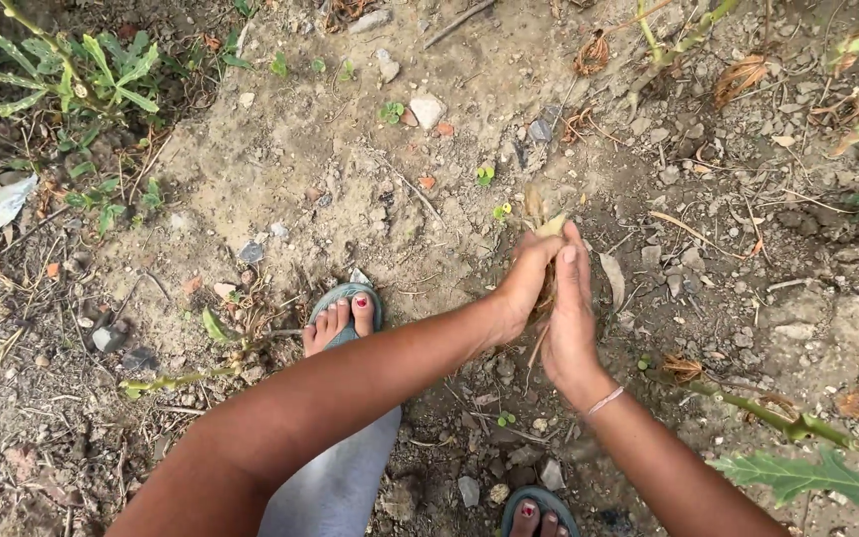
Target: The recorder is picking weeds and dried plant matter by hand in a garden bed.
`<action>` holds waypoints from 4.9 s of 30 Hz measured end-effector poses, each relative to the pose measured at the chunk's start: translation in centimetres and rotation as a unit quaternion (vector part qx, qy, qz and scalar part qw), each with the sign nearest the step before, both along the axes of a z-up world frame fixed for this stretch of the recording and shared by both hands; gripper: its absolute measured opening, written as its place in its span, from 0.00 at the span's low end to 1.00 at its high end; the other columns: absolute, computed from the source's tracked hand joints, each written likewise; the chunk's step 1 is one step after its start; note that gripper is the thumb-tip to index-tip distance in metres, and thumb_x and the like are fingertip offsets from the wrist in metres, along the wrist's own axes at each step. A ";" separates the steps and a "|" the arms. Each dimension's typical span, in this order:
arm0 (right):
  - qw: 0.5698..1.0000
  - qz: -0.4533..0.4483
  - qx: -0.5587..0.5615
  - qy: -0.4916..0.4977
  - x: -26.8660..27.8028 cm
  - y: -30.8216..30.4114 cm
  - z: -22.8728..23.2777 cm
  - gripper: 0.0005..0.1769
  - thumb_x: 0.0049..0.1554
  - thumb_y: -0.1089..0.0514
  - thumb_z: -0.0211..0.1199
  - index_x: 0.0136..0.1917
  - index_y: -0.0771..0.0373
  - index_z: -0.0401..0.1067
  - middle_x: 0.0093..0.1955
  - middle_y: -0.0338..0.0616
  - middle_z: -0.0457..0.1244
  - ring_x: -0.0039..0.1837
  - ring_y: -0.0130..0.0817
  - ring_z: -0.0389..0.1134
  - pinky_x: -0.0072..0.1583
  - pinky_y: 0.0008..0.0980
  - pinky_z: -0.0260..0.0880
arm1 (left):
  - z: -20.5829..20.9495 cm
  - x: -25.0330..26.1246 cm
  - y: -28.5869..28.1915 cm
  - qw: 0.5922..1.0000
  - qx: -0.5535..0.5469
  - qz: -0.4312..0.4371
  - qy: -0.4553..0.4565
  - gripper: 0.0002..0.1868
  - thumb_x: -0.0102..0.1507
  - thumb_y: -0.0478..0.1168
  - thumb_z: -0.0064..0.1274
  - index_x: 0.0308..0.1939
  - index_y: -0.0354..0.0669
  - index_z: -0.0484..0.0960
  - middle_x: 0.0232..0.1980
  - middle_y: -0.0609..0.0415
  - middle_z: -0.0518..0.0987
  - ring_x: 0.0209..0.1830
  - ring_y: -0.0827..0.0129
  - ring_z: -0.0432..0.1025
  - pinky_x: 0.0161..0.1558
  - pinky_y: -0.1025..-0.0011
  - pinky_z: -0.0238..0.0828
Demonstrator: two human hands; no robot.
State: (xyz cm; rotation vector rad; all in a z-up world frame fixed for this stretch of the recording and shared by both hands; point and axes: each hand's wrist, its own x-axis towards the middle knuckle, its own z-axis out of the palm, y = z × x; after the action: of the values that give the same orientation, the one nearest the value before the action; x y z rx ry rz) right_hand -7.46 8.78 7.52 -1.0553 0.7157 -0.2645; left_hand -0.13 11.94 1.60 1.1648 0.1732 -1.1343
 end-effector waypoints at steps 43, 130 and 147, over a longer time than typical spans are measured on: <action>0.929 -0.317 0.153 0.115 6.1 -4.3 -4.2 0.16 0.63 0.54 0.59 0.62 0.59 0.71 0.48 0.44 0.69 0.42 0.30 0.71 0.39 0.28 0.73 | -2.6 19.0 -14.0 0.767 0.032 -0.179 -0.615 0.05 0.63 0.34 0.56 0.43 0.40 0.81 0.49 0.46 0.81 0.41 0.63 0.78 0.43 0.65 0.77; 0.962 -0.220 0.155 0.055 27.8 5.8 -1.3 0.10 0.56 0.59 0.68 0.50 0.56 0.71 0.44 0.39 0.68 0.38 0.30 0.68 0.33 0.25 0.64 | 2.0 51.4 13.1 0.460 0.267 -0.154 -0.833 0.38 0.46 0.20 0.50 0.60 0.47 0.81 0.63 0.48 0.78 0.55 0.46 0.73 0.49 0.59 0.77; 0.959 -0.211 0.190 -0.021 34.4 7.4 0.4 0.10 0.57 0.61 0.67 0.52 0.57 0.71 0.44 0.35 0.67 0.38 0.29 0.69 0.34 0.26 0.66 | 10.4 34.7 16.1 0.740 0.183 0.048 -0.646 0.04 0.64 0.34 0.58 0.41 0.40 0.82 0.40 0.47 0.82 0.35 0.60 0.79 0.37 0.62 0.76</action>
State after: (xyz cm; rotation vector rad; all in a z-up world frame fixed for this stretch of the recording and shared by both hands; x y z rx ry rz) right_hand 26.95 16.16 7.97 -0.5222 0.9099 -0.4928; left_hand 34.57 28.09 12.04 2.0274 -0.6494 0.0197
